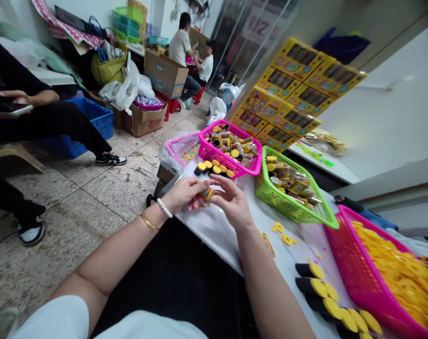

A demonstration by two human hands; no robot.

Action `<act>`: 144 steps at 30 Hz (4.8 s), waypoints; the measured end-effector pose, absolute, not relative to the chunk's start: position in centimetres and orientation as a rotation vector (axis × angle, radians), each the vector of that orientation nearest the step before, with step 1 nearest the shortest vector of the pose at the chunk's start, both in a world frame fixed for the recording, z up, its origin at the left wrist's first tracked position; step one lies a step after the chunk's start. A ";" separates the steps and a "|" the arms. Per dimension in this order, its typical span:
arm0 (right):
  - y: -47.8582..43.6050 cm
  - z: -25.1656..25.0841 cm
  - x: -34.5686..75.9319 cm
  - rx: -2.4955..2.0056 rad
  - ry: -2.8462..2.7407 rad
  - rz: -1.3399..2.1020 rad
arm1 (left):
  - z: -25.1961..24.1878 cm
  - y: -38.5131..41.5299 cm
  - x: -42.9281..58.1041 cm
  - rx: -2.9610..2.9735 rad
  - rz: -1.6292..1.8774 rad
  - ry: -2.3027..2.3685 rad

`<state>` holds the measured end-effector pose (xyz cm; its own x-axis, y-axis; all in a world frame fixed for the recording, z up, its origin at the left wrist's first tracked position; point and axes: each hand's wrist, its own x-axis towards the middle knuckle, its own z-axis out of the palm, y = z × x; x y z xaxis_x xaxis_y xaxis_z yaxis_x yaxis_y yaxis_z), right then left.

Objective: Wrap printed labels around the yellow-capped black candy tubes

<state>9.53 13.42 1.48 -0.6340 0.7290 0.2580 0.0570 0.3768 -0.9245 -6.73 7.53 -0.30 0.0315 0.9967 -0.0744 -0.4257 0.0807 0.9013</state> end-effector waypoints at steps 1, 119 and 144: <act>13.1 1.8 9.5 -0.696 -2.044 1.142 | -0.3 7.5 -6.7 0.820 1.332 0.915; 19.7 0.8 6.7 -1.228 -2.416 -0.077 | 2.6 6.3 -7.7 0.038 1.472 0.736; 16.0 3.7 8.5 -0.836 -1.536 1.421 | 2.5 8.8 -6.0 -0.004 1.519 0.631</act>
<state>8.53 15.97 3.66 -0.4063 0.9018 0.1473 -0.0773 0.1267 -0.9889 -6.05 8.79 2.50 -0.0741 0.9200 -0.3849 -0.9220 0.0838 0.3780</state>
